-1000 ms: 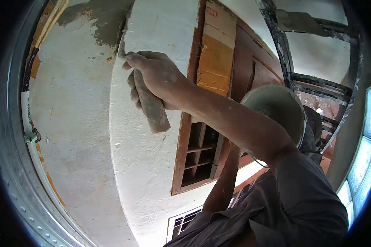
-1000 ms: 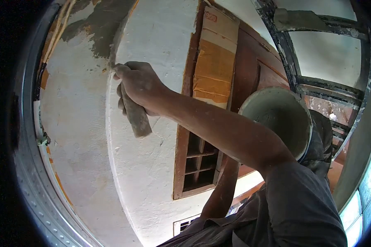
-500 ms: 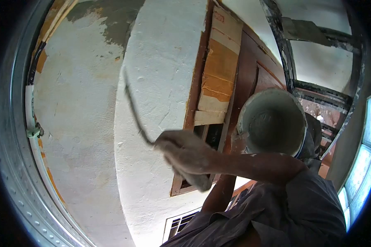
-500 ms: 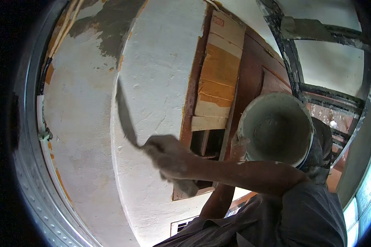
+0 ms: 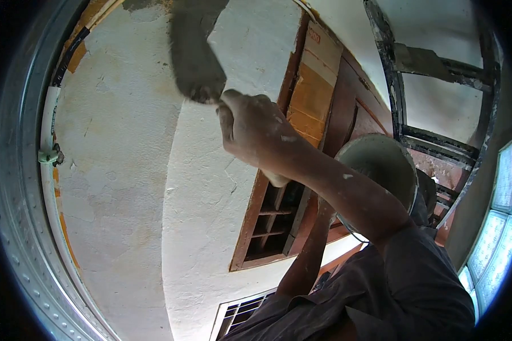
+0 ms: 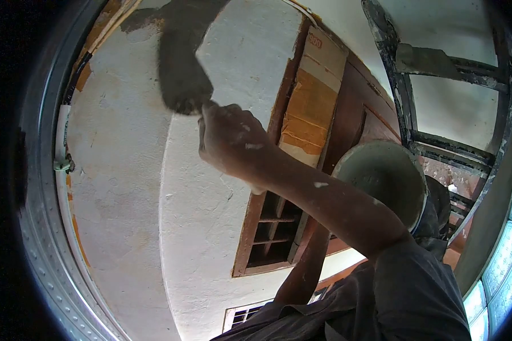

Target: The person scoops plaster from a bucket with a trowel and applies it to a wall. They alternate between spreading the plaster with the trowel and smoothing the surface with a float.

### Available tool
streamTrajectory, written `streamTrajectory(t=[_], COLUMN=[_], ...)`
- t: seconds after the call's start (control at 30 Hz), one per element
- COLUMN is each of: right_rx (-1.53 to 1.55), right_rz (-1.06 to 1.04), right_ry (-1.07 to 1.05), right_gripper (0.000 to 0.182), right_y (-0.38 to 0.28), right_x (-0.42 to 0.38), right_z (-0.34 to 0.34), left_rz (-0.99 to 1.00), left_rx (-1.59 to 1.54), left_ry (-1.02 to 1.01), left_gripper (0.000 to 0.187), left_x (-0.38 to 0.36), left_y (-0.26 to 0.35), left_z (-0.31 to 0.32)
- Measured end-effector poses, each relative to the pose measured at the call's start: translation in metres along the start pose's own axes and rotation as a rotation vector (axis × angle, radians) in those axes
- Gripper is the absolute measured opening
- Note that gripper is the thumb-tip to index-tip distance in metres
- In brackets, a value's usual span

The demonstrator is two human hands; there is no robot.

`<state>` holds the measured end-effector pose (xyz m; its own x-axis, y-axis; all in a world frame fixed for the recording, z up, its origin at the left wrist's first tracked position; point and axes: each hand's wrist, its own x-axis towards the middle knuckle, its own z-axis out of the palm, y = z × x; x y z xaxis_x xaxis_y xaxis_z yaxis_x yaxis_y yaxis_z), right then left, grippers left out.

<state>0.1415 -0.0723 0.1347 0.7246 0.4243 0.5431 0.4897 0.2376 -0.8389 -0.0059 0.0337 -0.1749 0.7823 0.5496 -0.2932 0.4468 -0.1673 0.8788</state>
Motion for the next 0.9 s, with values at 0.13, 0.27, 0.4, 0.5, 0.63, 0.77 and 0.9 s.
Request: streamTrajectory(t=[0.13,0.27,0.4,0.5,0.63,0.77,0.9], right_rx=[-0.072,0.377,1.012,1.118,1.01,0.895,0.906], right_rz=[-0.294,-0.261,0.408,0.309,0.311,0.403,0.357], right_ry=[-0.08,-0.013,-0.001,0.074,0.066,0.059,0.007], right_gripper=[0.015,0.02,0.037,0.041,0.044,0.04,0.038], right_y=[-0.013,0.009,0.032,0.062,0.069,0.073,0.076], right_x=[-0.031,-0.03,-0.002,0.026,0.057,0.091,0.104], right_z=[-0.006,-0.011,-0.046,-0.051,-0.071,-0.099,-0.115], left_rz=[0.003,0.021,0.008,-0.013,0.001,0.037,0.025], left_rx=[-0.019,-0.005,-0.077,-0.169,-0.182,-0.172,-0.191], left_ry=[0.001,0.012,0.014,-0.011,0.01,-0.025,-0.017], left_gripper=[0.058,0.056,0.055,0.056,0.057,0.059,0.065], left_x=[-0.002,-0.01,-0.014,-0.005,-0.014,-0.016,-0.019], left_y=[0.008,0.024,0.023,0.005,0.008,0.003,0.018], left_z=[0.009,0.017,0.018,0.011,0.013,0.008,0.012])
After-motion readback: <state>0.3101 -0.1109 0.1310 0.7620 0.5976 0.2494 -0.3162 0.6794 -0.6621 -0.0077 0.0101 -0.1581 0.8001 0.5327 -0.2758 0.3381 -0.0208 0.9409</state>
